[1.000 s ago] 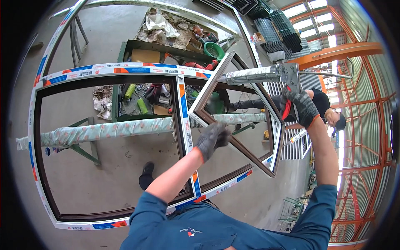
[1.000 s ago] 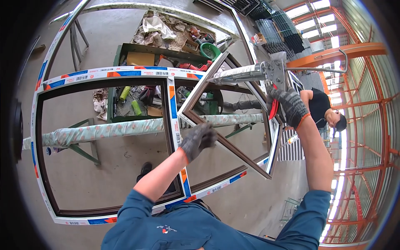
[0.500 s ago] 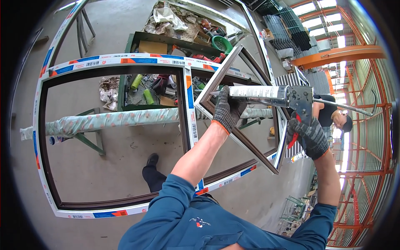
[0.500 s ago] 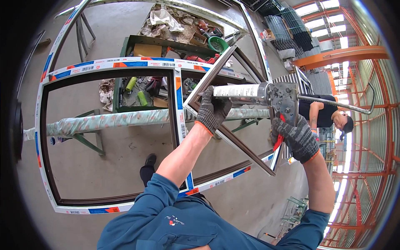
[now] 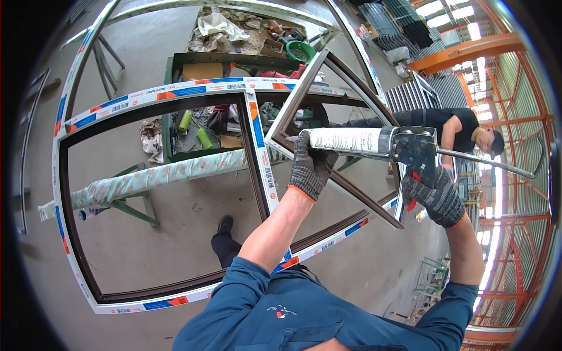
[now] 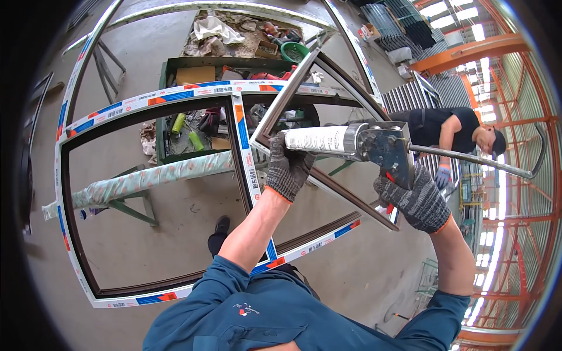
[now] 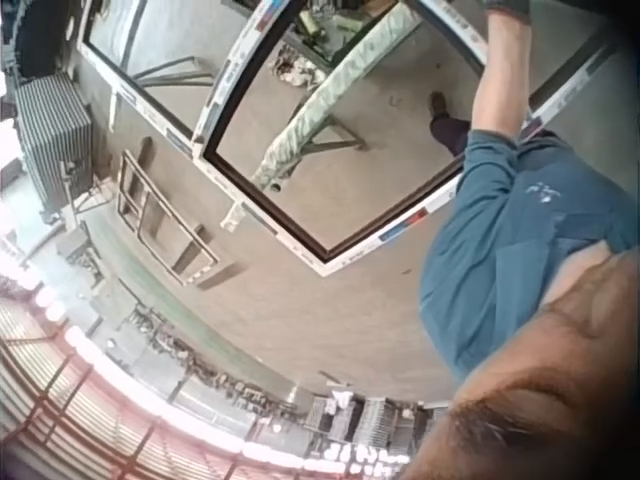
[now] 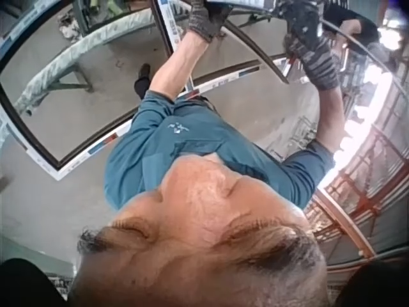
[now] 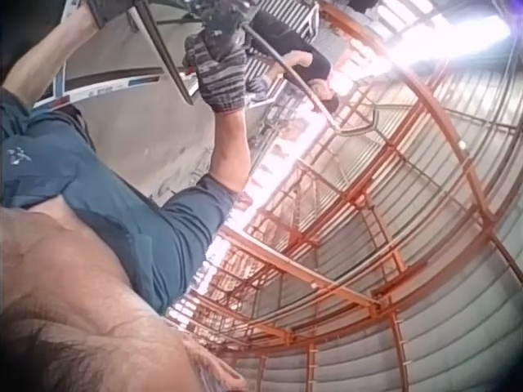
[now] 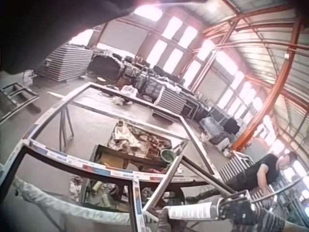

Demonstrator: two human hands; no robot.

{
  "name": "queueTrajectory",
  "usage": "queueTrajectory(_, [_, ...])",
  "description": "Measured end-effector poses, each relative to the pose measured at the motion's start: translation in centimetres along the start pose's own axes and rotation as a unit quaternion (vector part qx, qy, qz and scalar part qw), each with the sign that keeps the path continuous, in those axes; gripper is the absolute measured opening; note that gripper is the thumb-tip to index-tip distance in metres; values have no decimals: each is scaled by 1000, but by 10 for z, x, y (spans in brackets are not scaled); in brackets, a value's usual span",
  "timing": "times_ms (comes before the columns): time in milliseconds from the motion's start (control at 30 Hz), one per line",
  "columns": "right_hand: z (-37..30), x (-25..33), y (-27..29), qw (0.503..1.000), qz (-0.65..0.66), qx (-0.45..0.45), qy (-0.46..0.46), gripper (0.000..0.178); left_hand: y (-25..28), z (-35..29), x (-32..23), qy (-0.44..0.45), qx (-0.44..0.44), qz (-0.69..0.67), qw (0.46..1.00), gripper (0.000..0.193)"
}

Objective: Assembling a metal window frame by applying sealant and using a mallet to fit components.

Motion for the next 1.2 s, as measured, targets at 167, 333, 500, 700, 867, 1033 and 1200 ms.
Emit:
queueTrajectory(167, [-20, -16, 5, 999, 5, -18, -30, 17, 13, -9, 27, 27, -5, 2, 1000, 37])
queueTrajectory(333, [-56, -52, 17, 995, -76, -34, -58, 21, 35, -23, 70, 89, -26, 12, 996, 36])
queueTrajectory(500, [-113, -112, 21, 984, -127, -76, -95, 24, 67, -49, 139, 161, -95, 32, 982, 34])
queueTrajectory(700, [-181, -193, 38, 978, -99, -100, -152, 30, 121, -69, 233, 269, -97, 51, 957, 44])
queueTrajectory(867, [-257, -291, 48, 963, 27, -165, -210, 32, 157, -87, 326, 346, -98, 111, 927, 47])
queueTrajectory(1033, [-316, -370, 60, 950, 41, -213, -226, 34, 201, -101, 404, 411, -124, 99, 898, 48])
queueTrajectory(1200, [-353, -425, 68, 932, 97, -277, -212, 18, 240, -111, 469, 461, -131, 115, 870, 44])
Point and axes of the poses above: each hand's wrist, its own z-axis towards the middle knuckle, its own y-axis out of the back of the hand, x = y × z, the point moved 4 cm from there along z, towards the middle knuckle, and after that the axes turned 13 degrees about x, right-handed, at the moved point
